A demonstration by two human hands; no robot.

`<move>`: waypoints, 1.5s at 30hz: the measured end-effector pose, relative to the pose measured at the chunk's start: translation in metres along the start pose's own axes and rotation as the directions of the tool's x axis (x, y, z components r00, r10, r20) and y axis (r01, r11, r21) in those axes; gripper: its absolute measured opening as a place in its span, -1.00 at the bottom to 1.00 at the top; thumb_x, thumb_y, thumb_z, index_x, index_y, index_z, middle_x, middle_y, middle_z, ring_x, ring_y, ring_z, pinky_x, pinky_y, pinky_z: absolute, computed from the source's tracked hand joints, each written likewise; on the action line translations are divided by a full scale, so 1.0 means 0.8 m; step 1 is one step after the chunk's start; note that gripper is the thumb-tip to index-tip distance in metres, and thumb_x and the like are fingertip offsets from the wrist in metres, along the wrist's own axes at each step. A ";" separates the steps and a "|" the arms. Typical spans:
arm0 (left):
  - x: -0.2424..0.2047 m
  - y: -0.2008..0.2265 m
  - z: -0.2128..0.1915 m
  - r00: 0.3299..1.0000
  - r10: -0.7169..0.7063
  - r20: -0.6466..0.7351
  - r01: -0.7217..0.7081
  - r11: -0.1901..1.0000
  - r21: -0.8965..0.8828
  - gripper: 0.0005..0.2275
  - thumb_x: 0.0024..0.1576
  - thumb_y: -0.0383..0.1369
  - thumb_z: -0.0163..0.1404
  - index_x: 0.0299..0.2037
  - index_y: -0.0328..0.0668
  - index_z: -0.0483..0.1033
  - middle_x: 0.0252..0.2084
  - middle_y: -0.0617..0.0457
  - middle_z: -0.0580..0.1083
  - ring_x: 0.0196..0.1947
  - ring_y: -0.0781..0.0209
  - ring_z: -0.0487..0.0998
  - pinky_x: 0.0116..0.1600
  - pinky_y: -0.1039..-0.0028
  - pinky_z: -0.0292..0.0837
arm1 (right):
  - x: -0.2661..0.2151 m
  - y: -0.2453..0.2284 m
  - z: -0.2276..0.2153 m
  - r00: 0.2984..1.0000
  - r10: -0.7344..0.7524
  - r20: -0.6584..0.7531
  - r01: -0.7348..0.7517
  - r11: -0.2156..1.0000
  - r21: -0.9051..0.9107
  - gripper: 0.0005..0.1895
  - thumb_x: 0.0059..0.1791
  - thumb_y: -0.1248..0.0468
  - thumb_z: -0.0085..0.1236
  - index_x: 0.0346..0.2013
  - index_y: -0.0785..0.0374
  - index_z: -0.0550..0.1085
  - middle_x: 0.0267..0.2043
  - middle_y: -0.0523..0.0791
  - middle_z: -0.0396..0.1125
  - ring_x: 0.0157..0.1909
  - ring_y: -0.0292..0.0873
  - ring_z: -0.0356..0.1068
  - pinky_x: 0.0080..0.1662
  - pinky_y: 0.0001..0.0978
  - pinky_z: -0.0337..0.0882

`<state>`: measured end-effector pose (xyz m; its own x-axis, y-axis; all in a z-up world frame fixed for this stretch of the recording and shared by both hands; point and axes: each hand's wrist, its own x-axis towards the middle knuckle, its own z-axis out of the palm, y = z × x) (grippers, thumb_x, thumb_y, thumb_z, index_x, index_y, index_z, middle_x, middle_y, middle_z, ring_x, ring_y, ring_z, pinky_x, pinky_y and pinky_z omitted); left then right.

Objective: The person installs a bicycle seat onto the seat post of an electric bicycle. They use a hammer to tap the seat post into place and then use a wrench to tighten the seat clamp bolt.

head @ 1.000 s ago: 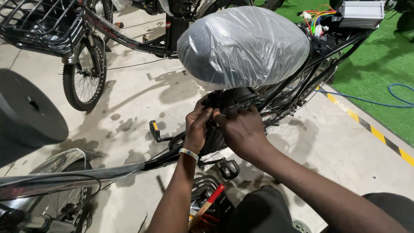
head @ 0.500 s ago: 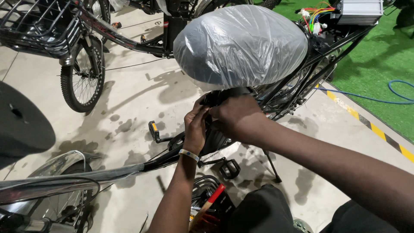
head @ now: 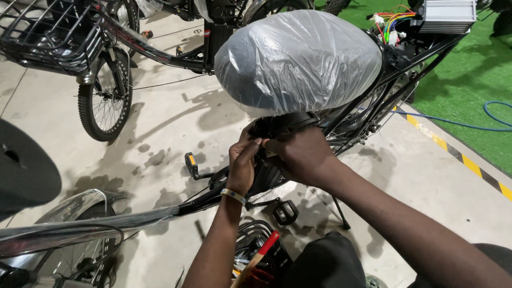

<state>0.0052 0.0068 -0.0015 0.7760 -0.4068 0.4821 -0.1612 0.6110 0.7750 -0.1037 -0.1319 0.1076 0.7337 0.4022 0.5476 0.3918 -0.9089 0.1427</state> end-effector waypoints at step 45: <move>0.016 0.013 0.014 0.992 -0.074 -0.097 0.070 0.997 -0.042 -0.90 0.12 -0.47 -0.01 -0.24 -0.34 0.51 -0.24 0.00 0.41 -0.28 0.27 0.50 -0.34 0.46 0.55 | -0.029 -0.043 0.120 0.644 0.765 0.008 -0.055 0.036 0.998 -0.61 -0.13 0.36 0.26 -0.03 0.40 0.49 -0.30 -0.04 0.42 -0.33 -0.37 0.30 -0.20 -0.52 0.43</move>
<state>0.0069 0.0003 0.0174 0.8414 -0.3830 0.3813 -0.0803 0.6091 0.7890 -0.0806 -0.0996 0.0107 0.7765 -0.4355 0.4554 0.5278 0.0547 -0.8476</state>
